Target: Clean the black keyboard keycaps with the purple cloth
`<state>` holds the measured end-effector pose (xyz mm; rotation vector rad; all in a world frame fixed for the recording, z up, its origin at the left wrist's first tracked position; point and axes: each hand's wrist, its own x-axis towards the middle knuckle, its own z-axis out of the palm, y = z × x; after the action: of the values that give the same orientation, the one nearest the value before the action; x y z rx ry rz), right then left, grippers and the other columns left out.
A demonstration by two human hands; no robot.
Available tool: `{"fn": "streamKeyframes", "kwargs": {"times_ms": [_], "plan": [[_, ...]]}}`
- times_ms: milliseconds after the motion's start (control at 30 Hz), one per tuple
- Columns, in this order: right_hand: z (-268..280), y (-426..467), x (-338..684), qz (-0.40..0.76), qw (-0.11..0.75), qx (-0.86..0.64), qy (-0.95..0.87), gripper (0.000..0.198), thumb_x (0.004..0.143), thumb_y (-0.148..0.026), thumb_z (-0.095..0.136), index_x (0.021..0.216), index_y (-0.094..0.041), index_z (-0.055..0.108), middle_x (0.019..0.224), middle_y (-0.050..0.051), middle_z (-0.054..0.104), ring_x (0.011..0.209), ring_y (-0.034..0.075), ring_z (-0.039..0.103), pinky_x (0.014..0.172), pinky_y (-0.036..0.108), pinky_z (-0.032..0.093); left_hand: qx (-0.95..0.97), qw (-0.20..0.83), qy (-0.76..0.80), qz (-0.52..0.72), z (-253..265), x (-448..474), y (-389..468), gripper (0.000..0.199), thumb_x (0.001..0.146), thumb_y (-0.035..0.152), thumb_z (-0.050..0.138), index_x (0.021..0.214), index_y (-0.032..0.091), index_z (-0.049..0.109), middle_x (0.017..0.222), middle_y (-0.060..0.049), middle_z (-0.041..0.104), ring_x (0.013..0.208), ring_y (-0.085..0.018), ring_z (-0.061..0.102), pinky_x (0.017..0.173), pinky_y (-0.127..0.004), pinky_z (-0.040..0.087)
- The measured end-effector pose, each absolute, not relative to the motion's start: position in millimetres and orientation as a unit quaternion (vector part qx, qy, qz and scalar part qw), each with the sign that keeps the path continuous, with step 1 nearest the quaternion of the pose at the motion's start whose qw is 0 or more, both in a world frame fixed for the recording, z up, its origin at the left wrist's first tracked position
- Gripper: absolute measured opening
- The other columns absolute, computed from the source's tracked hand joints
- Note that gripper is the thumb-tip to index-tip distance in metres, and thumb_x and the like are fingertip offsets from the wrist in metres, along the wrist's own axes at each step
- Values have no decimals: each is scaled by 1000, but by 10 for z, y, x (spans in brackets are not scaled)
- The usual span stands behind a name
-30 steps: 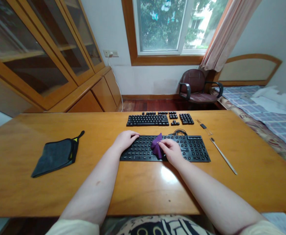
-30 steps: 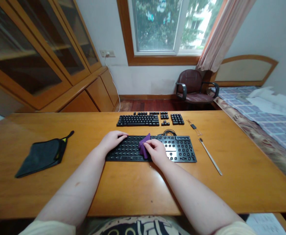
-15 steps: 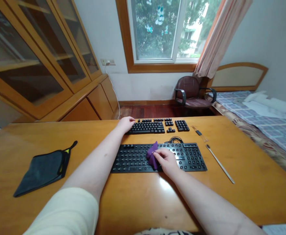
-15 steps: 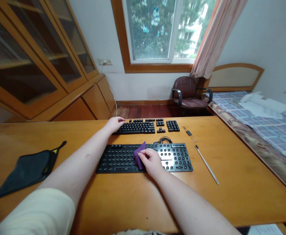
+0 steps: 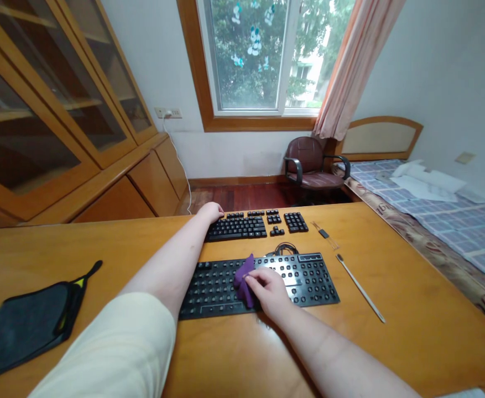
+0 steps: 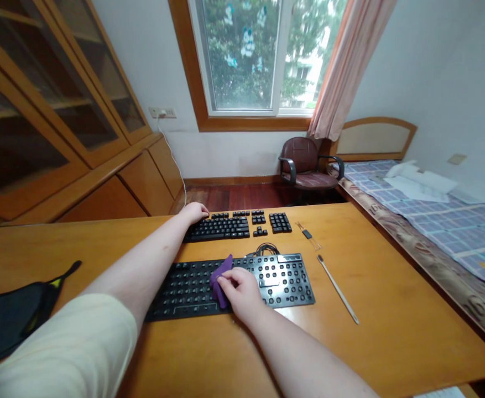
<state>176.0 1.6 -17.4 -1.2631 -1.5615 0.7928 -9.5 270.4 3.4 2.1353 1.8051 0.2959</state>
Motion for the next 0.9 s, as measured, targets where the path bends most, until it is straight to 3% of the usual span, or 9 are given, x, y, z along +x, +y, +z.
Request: {"fn": "streamKeyframes", "kwargs": {"times_ms": [233, 433, 567, 700, 900], "plan": [[-171, 17, 1756, 326, 471, -512, -640, 16, 80, -28, 56, 72, -21, 68, 70, 2, 65, 68, 16, 59, 64, 26, 44, 728, 183, 643, 149, -6, -35, 2618, 10, 59, 19, 70, 69, 20, 69, 76, -5, 71, 77, -20, 64, 76, -29, 49], [-166, 14, 1753, 321, 459, -512, -652, 15, 79, -26, 57, 72, -20, 68, 70, 3, 65, 68, 16, 59, 64, 27, 44, 683, 162, 653, 283, 191, -58, 2347, 22, 74, 25, 56, 92, 16, 65, 94, -9, 69, 87, -19, 63, 81, -29, 48], [-138, 10, 1745, 321, 444, -500, -671, 14, 78, -26, 58, 73, -21, 69, 72, 3, 66, 70, 17, 60, 66, 27, 45, 657, 151, 641, 367, 368, -71, 1853, 26, 78, 31, 51, 97, 15, 61, 102, -9, 66, 93, -18, 61, 86, -30, 47], [-139, 28, 1756, 336, 464, -510, -641, 16, 78, -28, 57, 73, -19, 68, 71, 4, 67, 68, 17, 60, 66, 29, 46, 579, 340, 557, 489, 313, 43, 1008, 28, 74, 32, 58, 97, 16, 60, 96, -8, 67, 90, -19, 62, 84, -34, 49], [-182, 49, 1776, 392, 541, -507, -544, 21, 80, -35, 56, 77, -18, 67, 74, 5, 67, 68, 18, 61, 64, 29, 49, 466, 532, 503, 497, 7, 233, 84, 27, 67, 31, 68, 88, 15, 63, 90, -7, 68, 87, -20, 64, 83, -33, 49]]}}
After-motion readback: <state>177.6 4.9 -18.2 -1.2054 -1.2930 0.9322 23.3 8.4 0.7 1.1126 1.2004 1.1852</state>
